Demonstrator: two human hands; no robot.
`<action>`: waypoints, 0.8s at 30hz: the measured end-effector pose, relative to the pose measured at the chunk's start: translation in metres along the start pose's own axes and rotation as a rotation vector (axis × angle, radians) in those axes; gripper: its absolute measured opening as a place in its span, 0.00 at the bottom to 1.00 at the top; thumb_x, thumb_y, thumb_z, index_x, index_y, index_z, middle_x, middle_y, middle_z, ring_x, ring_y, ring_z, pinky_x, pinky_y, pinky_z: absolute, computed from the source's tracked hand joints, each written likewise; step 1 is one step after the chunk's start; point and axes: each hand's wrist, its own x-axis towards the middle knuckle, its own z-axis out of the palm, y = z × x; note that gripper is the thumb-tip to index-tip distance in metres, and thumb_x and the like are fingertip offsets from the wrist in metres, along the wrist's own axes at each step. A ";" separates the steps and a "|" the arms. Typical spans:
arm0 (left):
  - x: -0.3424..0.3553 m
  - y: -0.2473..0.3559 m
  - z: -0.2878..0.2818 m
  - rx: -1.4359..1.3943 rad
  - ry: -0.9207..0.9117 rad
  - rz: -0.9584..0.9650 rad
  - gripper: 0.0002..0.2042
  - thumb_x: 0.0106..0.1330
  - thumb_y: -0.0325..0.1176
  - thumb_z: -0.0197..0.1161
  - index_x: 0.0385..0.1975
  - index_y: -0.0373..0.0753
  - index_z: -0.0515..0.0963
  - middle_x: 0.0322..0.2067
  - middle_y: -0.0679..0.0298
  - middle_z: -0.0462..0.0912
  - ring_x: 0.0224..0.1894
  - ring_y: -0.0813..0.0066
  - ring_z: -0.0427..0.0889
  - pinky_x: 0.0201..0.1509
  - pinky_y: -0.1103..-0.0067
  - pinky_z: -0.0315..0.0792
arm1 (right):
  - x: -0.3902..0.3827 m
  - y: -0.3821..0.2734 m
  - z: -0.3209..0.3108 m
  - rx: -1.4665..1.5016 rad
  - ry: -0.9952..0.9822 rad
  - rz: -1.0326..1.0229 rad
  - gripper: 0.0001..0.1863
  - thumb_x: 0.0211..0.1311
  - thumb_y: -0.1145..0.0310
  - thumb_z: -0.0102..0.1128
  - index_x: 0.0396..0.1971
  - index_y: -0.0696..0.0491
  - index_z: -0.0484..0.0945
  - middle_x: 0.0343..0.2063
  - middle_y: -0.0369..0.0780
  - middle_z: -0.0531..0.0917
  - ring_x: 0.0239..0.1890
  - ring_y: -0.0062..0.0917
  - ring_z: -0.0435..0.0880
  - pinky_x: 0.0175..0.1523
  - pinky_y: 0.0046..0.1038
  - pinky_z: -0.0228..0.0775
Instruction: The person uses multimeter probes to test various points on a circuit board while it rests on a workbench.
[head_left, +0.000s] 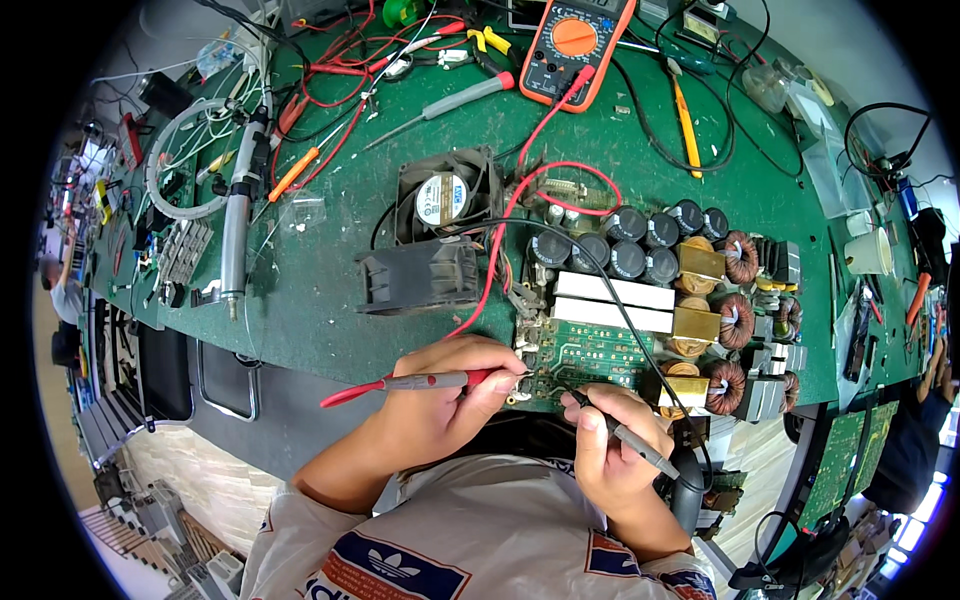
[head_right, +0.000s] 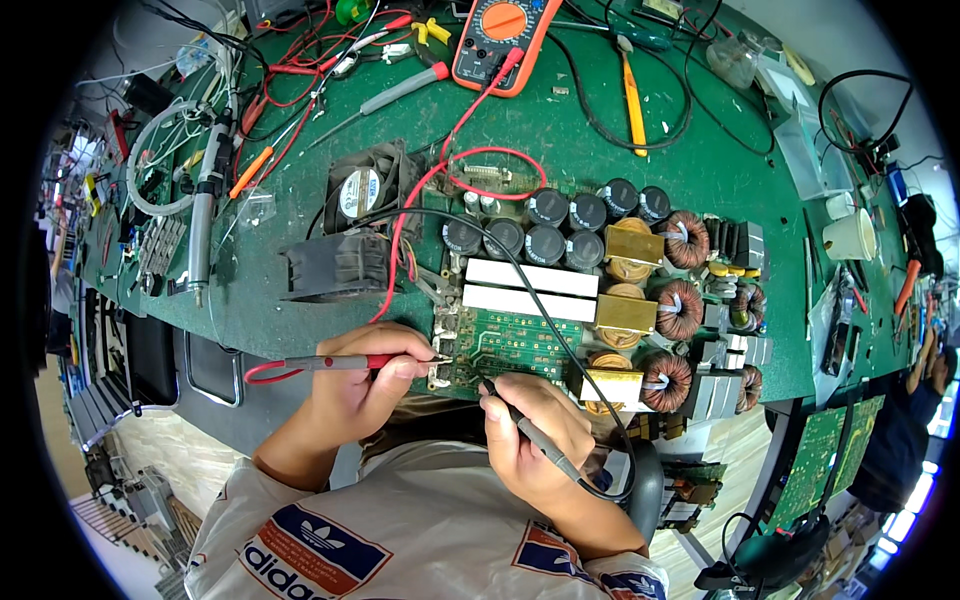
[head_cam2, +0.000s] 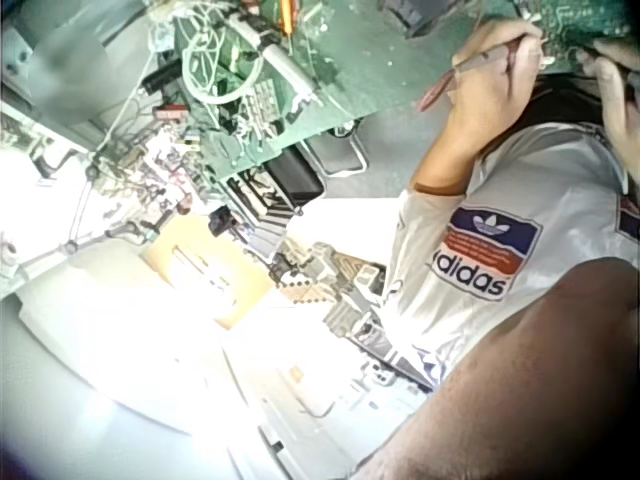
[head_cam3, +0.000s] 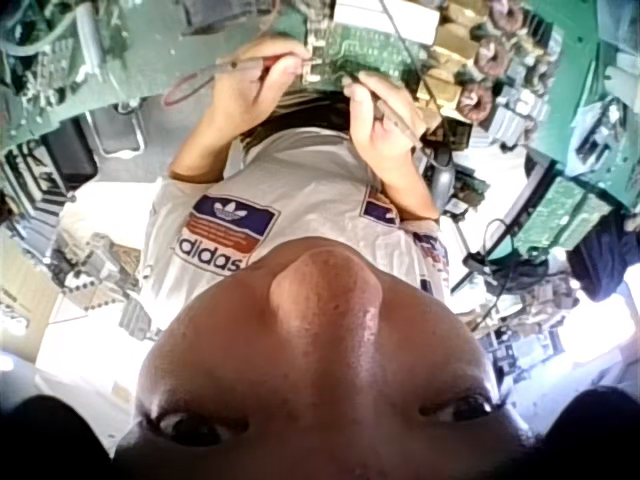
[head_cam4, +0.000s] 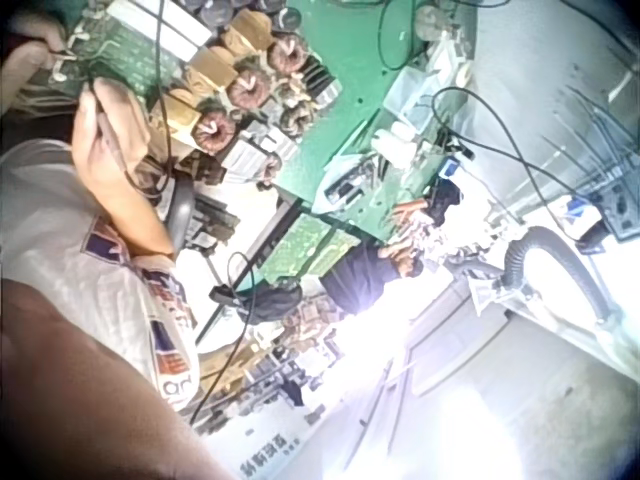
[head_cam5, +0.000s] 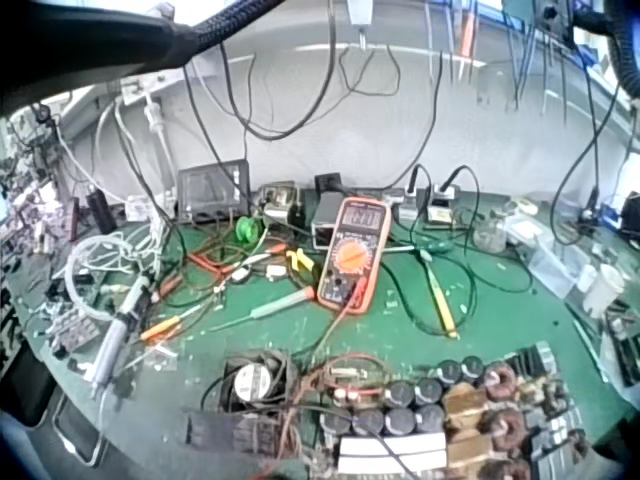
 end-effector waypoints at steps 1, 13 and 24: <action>0.000 0.001 0.000 -0.010 0.004 -0.013 0.05 0.69 0.24 0.65 0.42 0.32 0.81 0.32 0.56 0.86 0.30 0.69 0.84 0.34 0.75 0.77 | 0.000 -0.002 -0.001 0.005 -0.009 0.013 0.10 0.63 0.80 0.67 0.42 0.64 0.77 0.30 0.49 0.86 0.30 0.36 0.89 0.36 0.30 0.81; -0.001 -0.001 0.000 -0.008 -0.008 -0.026 0.05 0.69 0.24 0.65 0.41 0.32 0.81 0.33 0.56 0.86 0.31 0.68 0.85 0.34 0.75 0.78 | 0.000 -0.001 -0.002 0.043 -0.006 0.051 0.09 0.64 0.81 0.66 0.42 0.65 0.78 0.32 0.51 0.87 0.32 0.36 0.90 0.39 0.30 0.82; -0.003 0.004 -0.004 0.004 -0.016 -0.026 0.11 0.73 0.31 0.60 0.41 0.27 0.81 0.34 0.53 0.86 0.34 0.69 0.84 0.41 0.76 0.78 | -0.005 0.000 -0.004 0.117 -0.055 0.077 0.12 0.70 0.79 0.61 0.50 0.65 0.73 0.38 0.53 0.85 0.35 0.31 0.88 0.42 0.29 0.83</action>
